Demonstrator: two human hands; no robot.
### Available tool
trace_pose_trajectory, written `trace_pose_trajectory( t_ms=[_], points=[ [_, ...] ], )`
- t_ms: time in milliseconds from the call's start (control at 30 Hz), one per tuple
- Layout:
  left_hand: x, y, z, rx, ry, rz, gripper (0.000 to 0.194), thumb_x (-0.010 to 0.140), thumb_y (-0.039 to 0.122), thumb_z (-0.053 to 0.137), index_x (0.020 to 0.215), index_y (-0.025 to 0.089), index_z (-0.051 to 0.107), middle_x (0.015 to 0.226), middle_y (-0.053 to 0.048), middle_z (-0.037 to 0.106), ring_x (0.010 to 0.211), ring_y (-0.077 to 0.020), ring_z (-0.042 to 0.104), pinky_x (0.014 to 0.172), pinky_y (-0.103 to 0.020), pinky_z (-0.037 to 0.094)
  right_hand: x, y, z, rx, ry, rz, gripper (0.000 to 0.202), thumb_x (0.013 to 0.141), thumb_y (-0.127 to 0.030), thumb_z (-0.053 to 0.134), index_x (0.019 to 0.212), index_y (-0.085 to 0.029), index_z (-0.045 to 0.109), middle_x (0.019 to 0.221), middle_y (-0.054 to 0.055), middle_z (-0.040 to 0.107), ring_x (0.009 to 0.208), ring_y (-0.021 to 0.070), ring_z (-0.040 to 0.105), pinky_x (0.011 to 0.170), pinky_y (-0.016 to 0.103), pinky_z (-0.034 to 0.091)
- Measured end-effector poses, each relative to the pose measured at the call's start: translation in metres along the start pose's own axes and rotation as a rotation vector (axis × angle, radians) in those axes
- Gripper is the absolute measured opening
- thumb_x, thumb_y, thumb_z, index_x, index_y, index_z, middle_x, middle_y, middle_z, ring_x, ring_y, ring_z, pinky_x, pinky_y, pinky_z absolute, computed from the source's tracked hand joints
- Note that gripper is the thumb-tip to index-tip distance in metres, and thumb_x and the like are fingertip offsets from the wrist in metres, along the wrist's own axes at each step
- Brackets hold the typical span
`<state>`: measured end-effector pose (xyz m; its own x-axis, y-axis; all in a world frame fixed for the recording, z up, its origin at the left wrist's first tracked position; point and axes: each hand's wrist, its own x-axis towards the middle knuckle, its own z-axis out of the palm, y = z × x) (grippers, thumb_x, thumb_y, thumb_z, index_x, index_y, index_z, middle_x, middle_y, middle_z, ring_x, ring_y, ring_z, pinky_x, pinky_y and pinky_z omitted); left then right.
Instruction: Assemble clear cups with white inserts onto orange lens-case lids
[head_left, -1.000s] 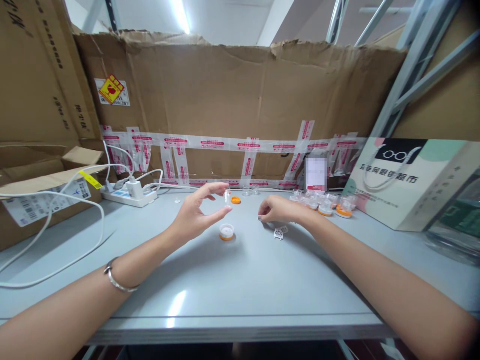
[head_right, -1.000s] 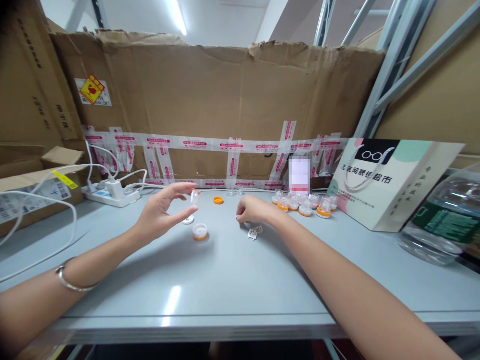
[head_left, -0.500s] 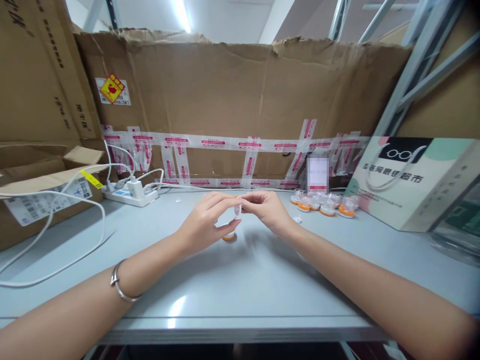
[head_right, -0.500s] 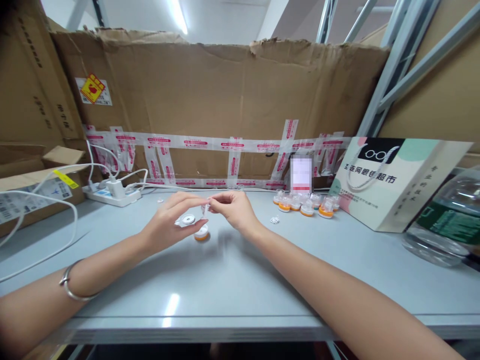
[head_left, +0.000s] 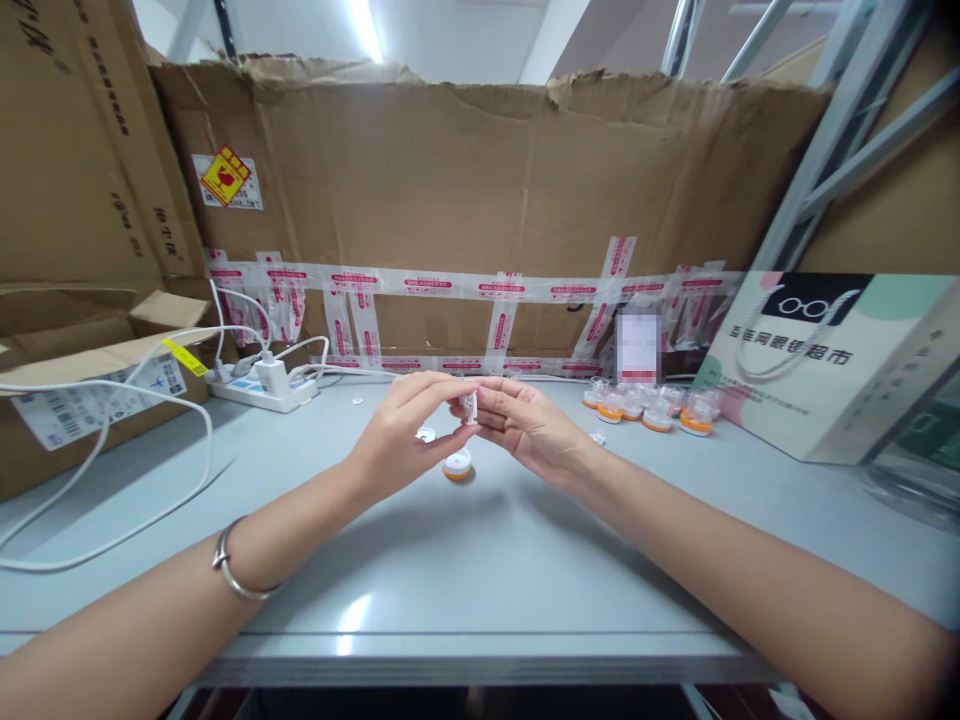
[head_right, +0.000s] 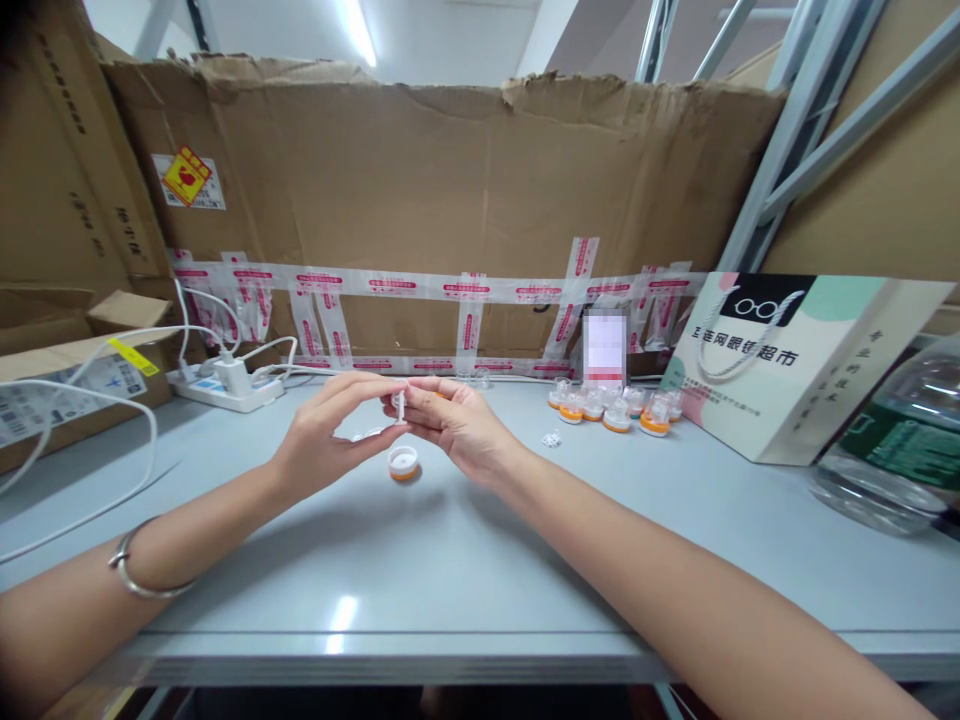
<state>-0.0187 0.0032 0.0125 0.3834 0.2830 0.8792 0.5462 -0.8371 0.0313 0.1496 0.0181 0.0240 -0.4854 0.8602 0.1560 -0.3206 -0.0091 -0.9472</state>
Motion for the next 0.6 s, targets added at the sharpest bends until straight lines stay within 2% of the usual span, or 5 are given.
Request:
trace_pose_trajectory(
  t_ms=[133, 267, 600],
  points=[
    [-0.0003, -0.0019, -0.0011, -0.030, -0.019, -0.063, 0.031, 0.076, 0.022, 0.064, 0.106, 0.022, 0.056, 0.091, -0.004, 0.067, 0.087, -0.0177, 0.060, 0.083, -0.035, 0.043, 0.0023, 0.0010, -0.0023, 0.061, 0.022, 0.017, 0.021, 0.066, -0.026, 0.072, 0.085, -0.020, 0.064, 0.078, -0.001, 0.068, 0.077, 0.0104, 0.062, 0.081, 0.028, 0.046],
    [-0.0008, -0.0037, -0.0023, -0.058, 0.014, -0.106, 0.032, 0.076, 0.024, 0.065, 0.106, 0.022, 0.056, 0.100, -0.005, 0.066, 0.092, -0.0185, 0.060, 0.085, -0.036, 0.042, 0.0033, 0.0004, -0.0048, 0.090, 0.047, 0.028, 0.025, 0.065, -0.024, 0.074, 0.088, -0.022, 0.064, 0.084, -0.001, 0.069, 0.080, 0.0095, 0.062, 0.085, 0.028, 0.045],
    [0.0017, -0.0001, -0.0045, 0.076, 0.035, -0.053, 0.028, 0.078, 0.024, 0.062, 0.105, 0.024, 0.057, 0.098, -0.005, 0.064, 0.094, -0.0194, 0.058, 0.085, -0.036, 0.041, 0.0011, -0.0006, 0.0000, 0.023, 0.026, -0.004, 0.018, 0.062, -0.023, 0.075, 0.079, -0.021, 0.068, 0.072, -0.004, 0.066, 0.073, 0.0090, 0.060, 0.087, 0.029, 0.044]
  ],
)
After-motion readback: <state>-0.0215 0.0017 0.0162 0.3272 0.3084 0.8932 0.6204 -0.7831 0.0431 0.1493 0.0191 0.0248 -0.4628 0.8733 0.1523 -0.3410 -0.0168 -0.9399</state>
